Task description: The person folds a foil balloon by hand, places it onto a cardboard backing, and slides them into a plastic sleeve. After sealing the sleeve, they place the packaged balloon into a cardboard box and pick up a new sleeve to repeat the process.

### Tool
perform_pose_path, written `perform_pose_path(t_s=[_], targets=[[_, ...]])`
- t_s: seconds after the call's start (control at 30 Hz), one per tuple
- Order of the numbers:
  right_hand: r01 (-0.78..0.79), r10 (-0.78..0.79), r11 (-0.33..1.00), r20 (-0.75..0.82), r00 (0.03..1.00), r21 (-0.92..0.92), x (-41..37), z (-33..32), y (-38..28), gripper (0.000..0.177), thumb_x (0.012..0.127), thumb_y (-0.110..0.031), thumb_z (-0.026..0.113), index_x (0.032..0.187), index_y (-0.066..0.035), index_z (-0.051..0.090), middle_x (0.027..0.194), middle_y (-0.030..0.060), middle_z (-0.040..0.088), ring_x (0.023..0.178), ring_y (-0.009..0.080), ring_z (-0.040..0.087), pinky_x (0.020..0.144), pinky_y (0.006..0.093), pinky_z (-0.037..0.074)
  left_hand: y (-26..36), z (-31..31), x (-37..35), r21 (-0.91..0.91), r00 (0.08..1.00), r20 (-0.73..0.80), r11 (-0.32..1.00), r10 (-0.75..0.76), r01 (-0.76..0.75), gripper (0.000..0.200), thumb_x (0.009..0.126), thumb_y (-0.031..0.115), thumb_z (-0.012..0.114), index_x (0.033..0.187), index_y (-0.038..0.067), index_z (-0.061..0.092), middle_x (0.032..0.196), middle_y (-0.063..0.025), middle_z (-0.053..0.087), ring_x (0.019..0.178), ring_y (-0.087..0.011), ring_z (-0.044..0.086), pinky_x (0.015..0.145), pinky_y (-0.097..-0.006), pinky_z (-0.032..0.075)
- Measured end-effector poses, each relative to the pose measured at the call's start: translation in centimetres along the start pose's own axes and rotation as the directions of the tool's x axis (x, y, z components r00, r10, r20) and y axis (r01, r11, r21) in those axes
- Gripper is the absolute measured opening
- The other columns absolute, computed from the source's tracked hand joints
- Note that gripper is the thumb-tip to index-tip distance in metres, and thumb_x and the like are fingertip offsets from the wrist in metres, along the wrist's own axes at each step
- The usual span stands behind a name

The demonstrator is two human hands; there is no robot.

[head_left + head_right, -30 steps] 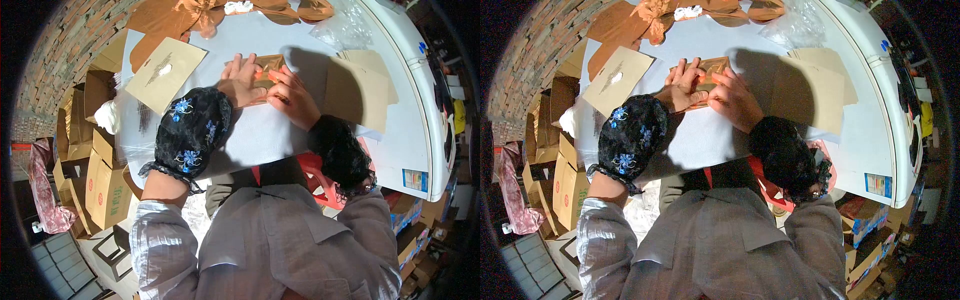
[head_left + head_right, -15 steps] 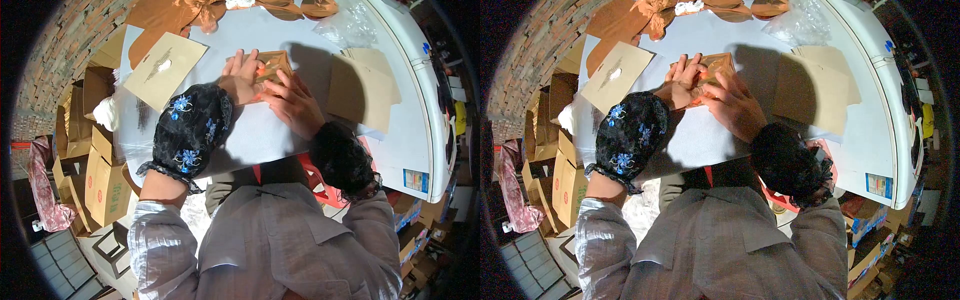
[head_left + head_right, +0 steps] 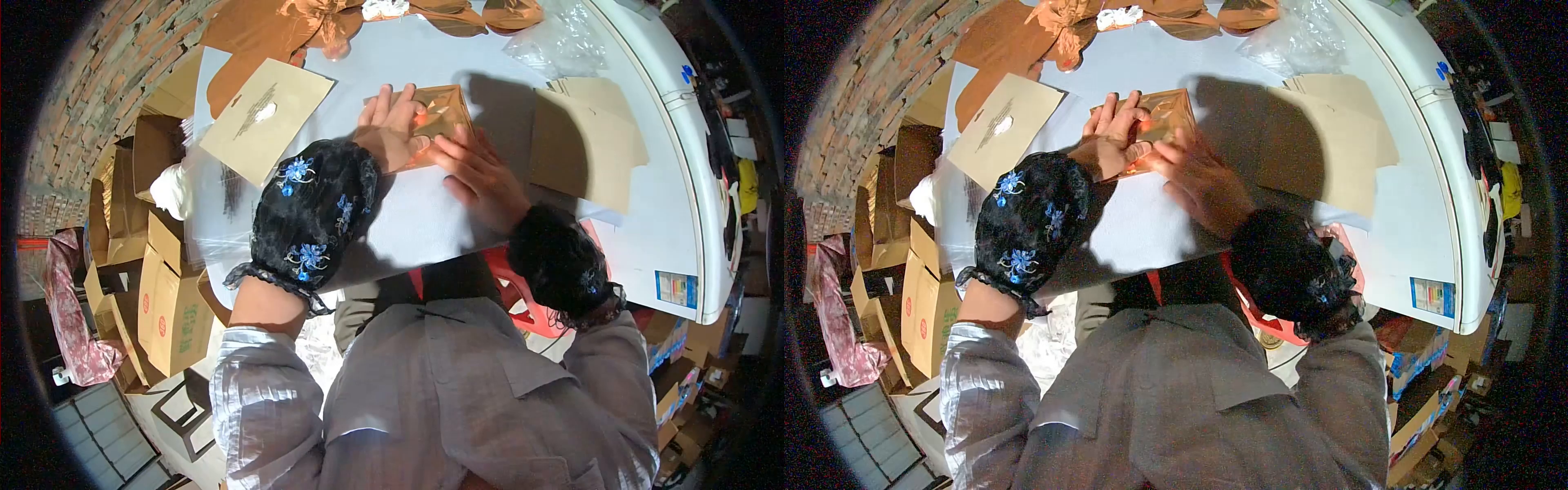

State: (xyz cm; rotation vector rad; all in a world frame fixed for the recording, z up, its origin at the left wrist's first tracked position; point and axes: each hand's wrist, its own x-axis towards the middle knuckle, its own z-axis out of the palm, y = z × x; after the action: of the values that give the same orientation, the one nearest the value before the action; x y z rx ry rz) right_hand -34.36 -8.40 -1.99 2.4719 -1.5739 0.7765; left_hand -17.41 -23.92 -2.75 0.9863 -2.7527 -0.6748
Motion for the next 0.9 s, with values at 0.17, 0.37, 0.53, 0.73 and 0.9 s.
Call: perform_pose_path(t_s=[0.17,0.37,0.53,0.73,0.9], targets=[[0.004,-0.007,0.998,-0.040,0.999,-0.069,0.1,-1.2,0.0,0.033,0.086,-0.009,0.065,0.119,-0.011,0.059,0.127,0.0043,0.060,0.122,0.0261,0.056,0.103,0.0410,0.046,-0.1,-0.2,0.3,0.016,0.998,0.053,1.000,-0.021,0.020,0.054,0.092,0.040,0.064,0.138,0.022,0.041,0.164,-0.0119,0.015,0.150,-0.0428,0.003,0.120,-0.0503,0.006],[0.150,-0.145,0.979,0.044,0.988,-0.138,1.3,-0.7,1.4,0.020,0.082,-0.006,0.060,0.102,-0.007,0.058,0.098,0.0057,0.060,0.094,0.0240,0.063,0.087,0.0385,0.053,0.2,-0.6,0.2,0.020,0.998,0.063,1.000,-0.025,0.024,0.054,0.091,0.041,0.063,0.137,0.019,0.042,0.164,-0.0139,0.016,0.151,-0.0407,0.003,0.122,-0.0478,0.006],[0.130,-0.105,0.977,0.149,0.983,-0.170,1.8,-0.8,1.0,0.018,0.080,-0.006,0.061,0.098,-0.007,0.060,0.088,0.0063,0.055,0.085,0.0234,0.063,0.077,0.0338,0.055,-0.4,-0.1,0.4,0.028,0.999,0.039,1.000,-0.005,0.004,0.055,0.091,0.042,0.063,0.137,0.019,0.042,0.163,-0.0145,0.017,0.151,-0.0412,0.005,0.122,-0.0483,0.007],[0.017,-0.007,0.997,0.129,0.992,-0.079,1.8,-1.7,1.1,0.021,0.083,-0.006,0.065,0.104,-0.008,0.063,0.096,0.0061,0.061,0.088,0.0238,0.065,0.078,0.0376,0.056,-0.3,0.0,0.4,0.008,1.000,0.025,1.000,-0.013,0.012,0.052,0.092,0.041,0.062,0.135,0.019,0.043,0.163,-0.0147,0.018,0.150,-0.0426,0.006,0.121,-0.0500,0.008],[-0.142,0.141,0.990,-0.076,0.987,-0.010,-0.1,-2.8,1.9,0.026,0.085,-0.007,0.069,0.110,-0.009,0.063,0.111,0.0076,0.065,0.102,0.0264,0.064,0.087,0.0377,0.054,0.2,-0.3,0.3,-0.006,0.999,0.037,1.000,-0.030,0.030,0.052,0.091,0.037,0.063,0.136,0.019,0.043,0.163,-0.0148,0.018,0.150,-0.0431,0.005,0.121,-0.0500,0.007]])
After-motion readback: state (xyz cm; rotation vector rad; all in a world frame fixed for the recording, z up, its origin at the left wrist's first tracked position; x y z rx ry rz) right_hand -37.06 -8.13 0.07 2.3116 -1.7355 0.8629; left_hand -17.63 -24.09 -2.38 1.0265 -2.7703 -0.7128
